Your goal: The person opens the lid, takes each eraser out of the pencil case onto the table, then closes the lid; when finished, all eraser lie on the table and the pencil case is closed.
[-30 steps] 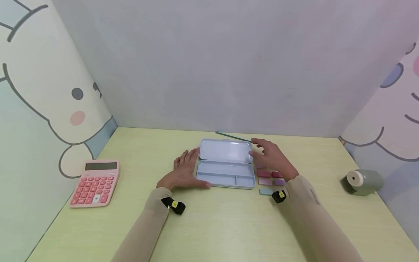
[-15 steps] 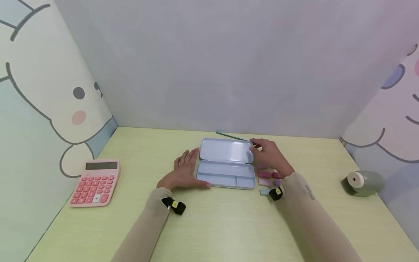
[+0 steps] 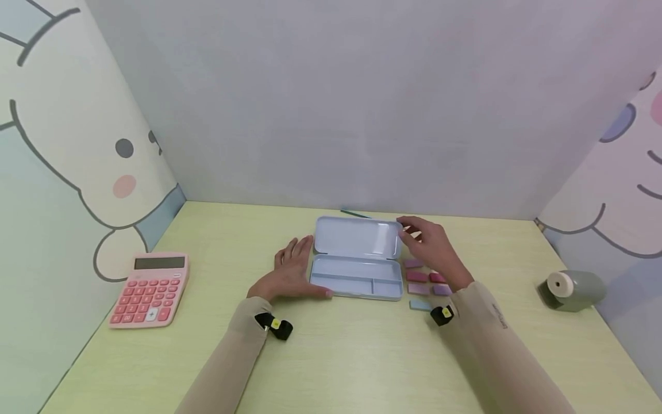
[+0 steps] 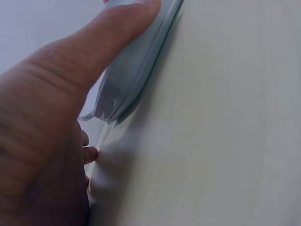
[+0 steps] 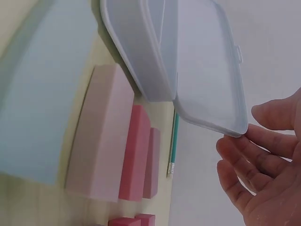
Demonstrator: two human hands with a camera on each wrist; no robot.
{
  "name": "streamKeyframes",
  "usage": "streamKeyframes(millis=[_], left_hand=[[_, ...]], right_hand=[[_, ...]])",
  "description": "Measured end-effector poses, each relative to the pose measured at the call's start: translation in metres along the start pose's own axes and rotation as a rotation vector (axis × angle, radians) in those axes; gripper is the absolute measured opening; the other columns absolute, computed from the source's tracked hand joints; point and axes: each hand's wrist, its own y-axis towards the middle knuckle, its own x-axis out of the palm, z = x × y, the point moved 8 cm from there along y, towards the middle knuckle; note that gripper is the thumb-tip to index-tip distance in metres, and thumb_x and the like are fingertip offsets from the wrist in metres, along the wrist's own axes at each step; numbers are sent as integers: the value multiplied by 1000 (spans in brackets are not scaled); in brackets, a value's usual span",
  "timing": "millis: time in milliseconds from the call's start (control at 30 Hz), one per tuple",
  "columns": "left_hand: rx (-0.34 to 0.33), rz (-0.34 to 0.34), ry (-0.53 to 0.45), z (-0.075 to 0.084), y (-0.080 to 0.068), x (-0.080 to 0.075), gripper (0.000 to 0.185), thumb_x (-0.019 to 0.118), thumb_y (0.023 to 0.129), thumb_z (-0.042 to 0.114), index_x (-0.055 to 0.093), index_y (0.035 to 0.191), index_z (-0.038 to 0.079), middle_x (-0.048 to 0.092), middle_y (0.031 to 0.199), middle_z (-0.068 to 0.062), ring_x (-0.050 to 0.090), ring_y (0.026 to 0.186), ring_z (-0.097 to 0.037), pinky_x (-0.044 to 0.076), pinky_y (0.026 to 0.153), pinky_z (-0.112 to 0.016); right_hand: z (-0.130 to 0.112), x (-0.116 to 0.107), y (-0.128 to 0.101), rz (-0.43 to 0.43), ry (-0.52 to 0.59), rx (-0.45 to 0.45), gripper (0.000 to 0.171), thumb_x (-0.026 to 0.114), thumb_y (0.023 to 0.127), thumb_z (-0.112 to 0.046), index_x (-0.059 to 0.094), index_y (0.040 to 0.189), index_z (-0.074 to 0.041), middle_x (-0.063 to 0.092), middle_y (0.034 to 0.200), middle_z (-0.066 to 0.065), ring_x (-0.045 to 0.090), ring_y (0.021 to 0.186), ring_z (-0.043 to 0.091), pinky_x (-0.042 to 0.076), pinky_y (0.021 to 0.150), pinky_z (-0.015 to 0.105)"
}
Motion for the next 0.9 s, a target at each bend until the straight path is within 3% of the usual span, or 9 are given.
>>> streamKeyframes(millis=[433, 567, 733, 900], left_hand=[[-13, -4, -21, -6, 3, 5, 150, 88, 69, 72, -1, 174, 11, 3, 184, -9, -7, 170, -37, 1, 133, -63], [1, -7, -16, -3, 1, 2, 151, 87, 69, 75, 0, 174, 10, 4, 184, -11, -6, 170, -39, 2, 132, -66], [1, -10, -7, -1, -1, 1, 151, 86, 70, 76, 0, 174, 9, 4, 184, -11, -5, 170, -41, 3, 132, -67], [14, -8, 2, -1, -1, 0, 152, 86, 69, 77, -1, 174, 10, 5, 183, -13, -5, 169, -42, 5, 131, -68]], right_hand=[[-24, -17, -37, 58, 27, -139, 19, 63, 109, -19, 69, 124, -9, 79, 111, 7, 74, 103, 22, 58, 86, 23], [-30, -16, -50, 35, 35, -173, 11, 64, 109, -19, 69, 118, -14, 79, 107, 4, 72, 96, 13, 57, 79, 25], [-35, -9, -63, -26, 39, -178, 8, 64, 109, -19, 71, 112, -16, 78, 104, 4, 71, 89, 14, 56, 74, 28], [-41, 0, -76, -52, -19, -224, 6, 69, 106, -15, 72, 110, -14, 75, 102, -2, 67, 91, 12, 58, 80, 31]])
